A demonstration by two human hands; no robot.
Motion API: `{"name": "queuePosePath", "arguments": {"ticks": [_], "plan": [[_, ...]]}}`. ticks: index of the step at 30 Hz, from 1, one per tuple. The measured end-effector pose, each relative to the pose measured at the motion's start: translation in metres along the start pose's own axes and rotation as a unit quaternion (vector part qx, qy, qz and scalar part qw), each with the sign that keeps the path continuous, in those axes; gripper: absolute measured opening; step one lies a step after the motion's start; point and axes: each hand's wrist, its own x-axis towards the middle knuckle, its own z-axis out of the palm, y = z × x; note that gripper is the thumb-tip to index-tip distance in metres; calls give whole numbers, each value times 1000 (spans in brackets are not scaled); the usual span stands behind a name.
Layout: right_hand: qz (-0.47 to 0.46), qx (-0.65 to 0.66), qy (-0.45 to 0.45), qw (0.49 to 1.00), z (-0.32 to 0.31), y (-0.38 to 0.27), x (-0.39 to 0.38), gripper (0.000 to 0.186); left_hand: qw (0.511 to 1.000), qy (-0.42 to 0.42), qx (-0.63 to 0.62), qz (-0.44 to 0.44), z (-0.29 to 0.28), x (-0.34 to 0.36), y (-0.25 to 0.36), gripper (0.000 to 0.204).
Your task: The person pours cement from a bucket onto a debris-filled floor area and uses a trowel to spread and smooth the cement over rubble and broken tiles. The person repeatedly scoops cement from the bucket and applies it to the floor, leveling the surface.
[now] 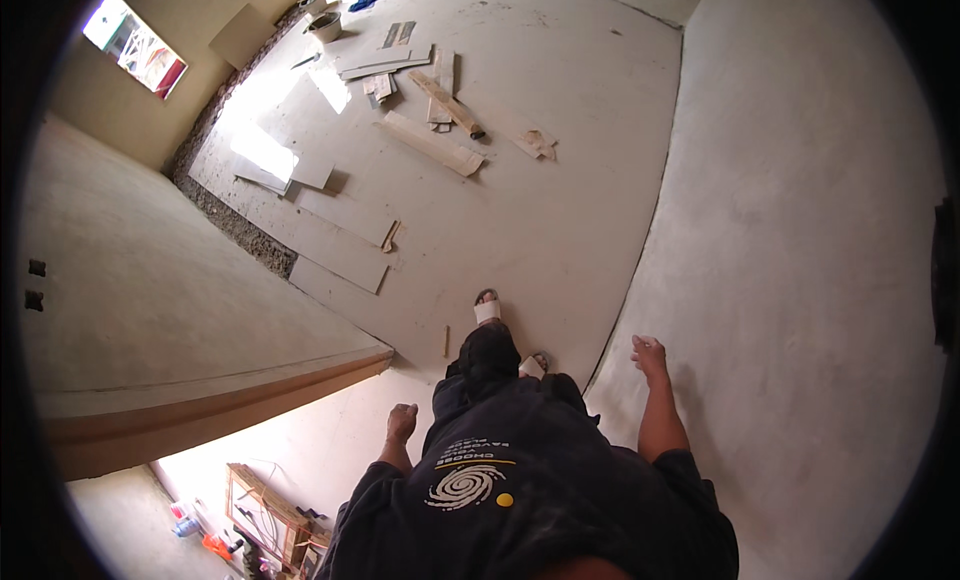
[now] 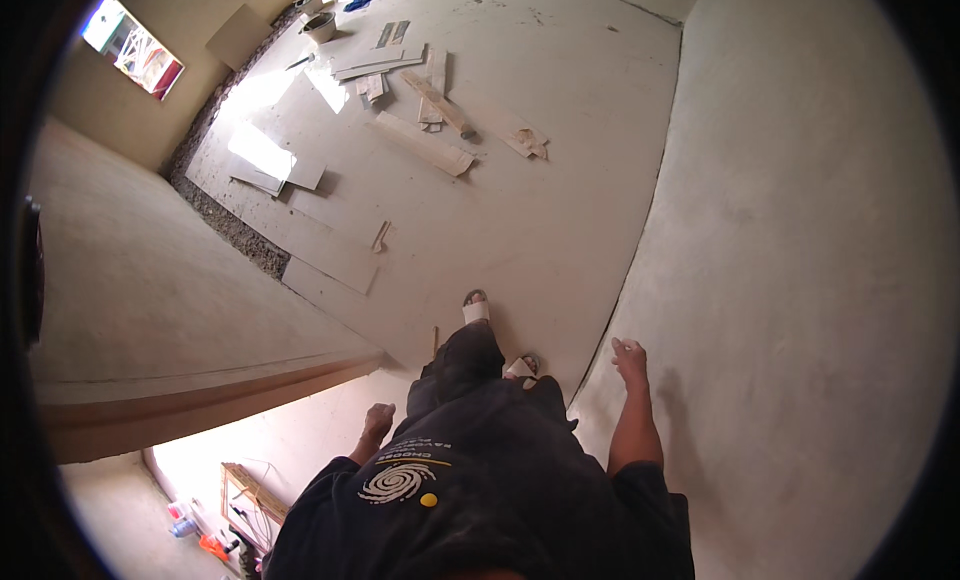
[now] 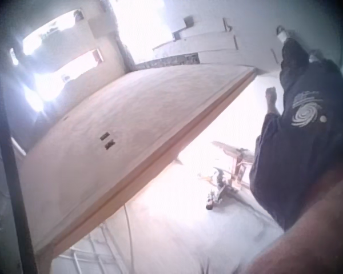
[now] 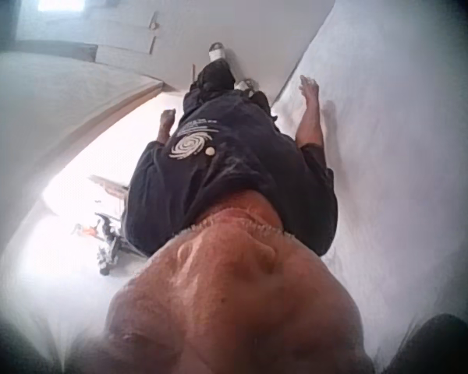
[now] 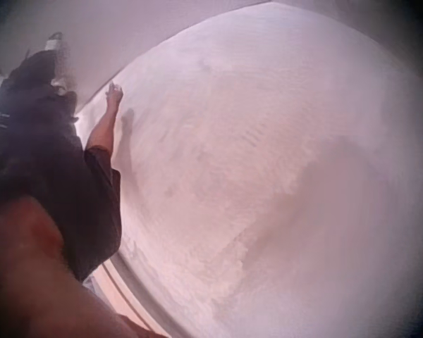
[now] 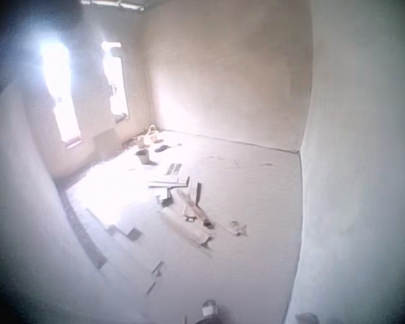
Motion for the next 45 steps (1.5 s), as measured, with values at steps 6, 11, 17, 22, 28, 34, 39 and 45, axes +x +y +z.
{"name": "queuePosePath", "arguments": {"ticks": [6,11,17,22,28,34,39,45], "plan": [[-69,-4,-86,994,62,-75,40,44,999,-39,-1,-19,13,38,53,50],[40,-50,-72,995,71,-92,60,44,999,-20,23,23,-32,124,130,47],[173,15,16,985,65,-102,69,44,989,101,-21,105,-136,245,239,46],[144,6,-24,989,98,-141,88,42,977,165,-70,118,-204,306,303,45],[119,-56,-74,989,109,-201,140,37,991,106,-55,51,-176,309,311,45],[43,-249,-123,960,81,-285,247,31,996,12,-23,-87,-132,276,292,50],[44,-191,-83,977,63,-400,397,25,953,184,-163,-178,-124,261,344,49],[-187,-146,-82,968,113,-627,521,29,922,208,-279,-171,-103,291,449,50]]}}
